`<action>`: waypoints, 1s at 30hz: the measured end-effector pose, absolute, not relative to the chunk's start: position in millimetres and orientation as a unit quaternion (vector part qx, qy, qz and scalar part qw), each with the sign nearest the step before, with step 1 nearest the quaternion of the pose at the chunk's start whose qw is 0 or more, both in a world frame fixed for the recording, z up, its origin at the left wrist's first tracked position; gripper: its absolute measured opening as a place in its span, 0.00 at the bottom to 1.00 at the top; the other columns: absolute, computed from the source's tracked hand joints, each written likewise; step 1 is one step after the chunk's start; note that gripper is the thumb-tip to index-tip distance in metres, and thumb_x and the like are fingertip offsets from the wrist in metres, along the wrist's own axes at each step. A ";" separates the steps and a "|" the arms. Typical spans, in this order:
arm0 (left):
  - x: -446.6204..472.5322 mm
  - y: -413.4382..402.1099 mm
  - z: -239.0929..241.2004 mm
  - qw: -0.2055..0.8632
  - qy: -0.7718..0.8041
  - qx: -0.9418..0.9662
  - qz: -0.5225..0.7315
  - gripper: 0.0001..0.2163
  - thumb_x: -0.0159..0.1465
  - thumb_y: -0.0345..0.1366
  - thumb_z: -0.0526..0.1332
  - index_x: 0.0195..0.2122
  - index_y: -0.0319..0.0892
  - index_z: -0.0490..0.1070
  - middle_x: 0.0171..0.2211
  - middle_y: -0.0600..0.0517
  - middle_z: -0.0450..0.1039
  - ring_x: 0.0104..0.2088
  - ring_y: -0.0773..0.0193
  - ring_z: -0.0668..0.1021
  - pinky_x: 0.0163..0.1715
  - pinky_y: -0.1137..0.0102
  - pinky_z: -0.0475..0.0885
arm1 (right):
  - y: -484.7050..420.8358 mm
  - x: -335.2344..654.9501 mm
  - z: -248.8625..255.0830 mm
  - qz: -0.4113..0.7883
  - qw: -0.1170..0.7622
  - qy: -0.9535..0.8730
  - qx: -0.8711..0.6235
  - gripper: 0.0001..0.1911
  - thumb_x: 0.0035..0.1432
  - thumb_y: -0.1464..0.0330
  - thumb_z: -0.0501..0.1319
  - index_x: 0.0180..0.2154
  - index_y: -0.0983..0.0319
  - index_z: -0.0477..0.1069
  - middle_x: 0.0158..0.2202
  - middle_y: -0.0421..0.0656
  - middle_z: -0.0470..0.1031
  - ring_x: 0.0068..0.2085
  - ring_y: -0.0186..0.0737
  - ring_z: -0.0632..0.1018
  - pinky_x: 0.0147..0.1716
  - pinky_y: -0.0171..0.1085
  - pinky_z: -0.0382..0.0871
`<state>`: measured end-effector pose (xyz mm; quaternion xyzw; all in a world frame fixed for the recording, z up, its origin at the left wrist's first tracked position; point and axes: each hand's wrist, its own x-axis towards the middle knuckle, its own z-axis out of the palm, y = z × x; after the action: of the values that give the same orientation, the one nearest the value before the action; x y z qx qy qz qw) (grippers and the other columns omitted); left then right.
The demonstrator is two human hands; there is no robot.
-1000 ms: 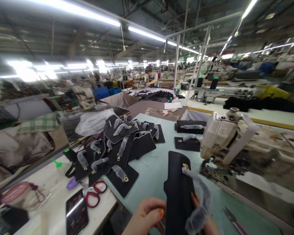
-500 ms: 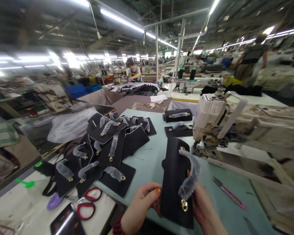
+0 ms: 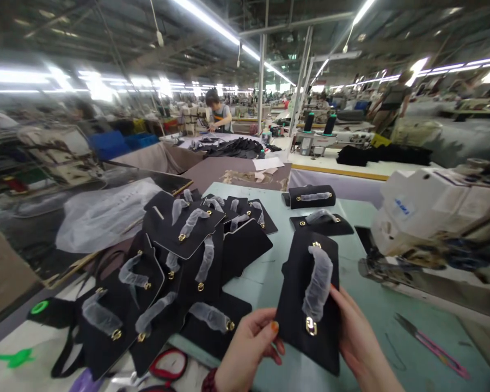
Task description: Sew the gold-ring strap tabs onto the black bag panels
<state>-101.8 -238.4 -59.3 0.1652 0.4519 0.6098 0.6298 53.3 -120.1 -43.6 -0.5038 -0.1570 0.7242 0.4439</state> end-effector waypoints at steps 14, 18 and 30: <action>-145.9 -216.2 -74.2 0.624 0.440 0.061 0.643 0.22 0.48 0.44 0.75 0.40 0.37 0.79 0.20 0.55 0.70 0.22 0.72 0.70 0.23 0.75 0.65 | -112.3 16.2 -51.3 0.714 0.456 -0.181 -0.500 0.30 0.30 0.61 0.79 0.37 0.63 0.75 0.34 0.40 0.81 0.30 0.36 0.79 0.23 0.26 0.72; -147.3 -210.3 -74.5 0.624 0.446 0.050 0.640 0.22 0.46 0.44 0.75 0.39 0.37 0.79 0.22 0.54 0.72 0.22 0.72 0.70 0.24 0.74 0.65 | -108.4 15.1 -52.4 0.709 0.460 -0.185 -0.501 0.31 0.31 0.60 0.79 0.40 0.62 0.76 0.38 0.42 0.80 0.34 0.37 0.79 0.28 0.28 0.74; -146.5 -204.4 -92.2 0.629 0.468 -0.005 0.621 0.25 0.39 0.44 0.78 0.38 0.41 0.80 0.20 0.55 0.73 0.21 0.72 0.70 0.24 0.75 0.64 | -112.6 31.7 -63.3 0.694 0.412 -0.321 -0.495 0.31 0.42 0.51 0.73 0.43 0.65 0.73 0.35 0.44 0.78 0.31 0.40 0.76 0.24 0.33 0.72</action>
<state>-146.5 -204.4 -92.2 -0.0054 0.4676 0.6213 0.6287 31.7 -112.6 -63.3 -0.4950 -0.3209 0.6944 0.4121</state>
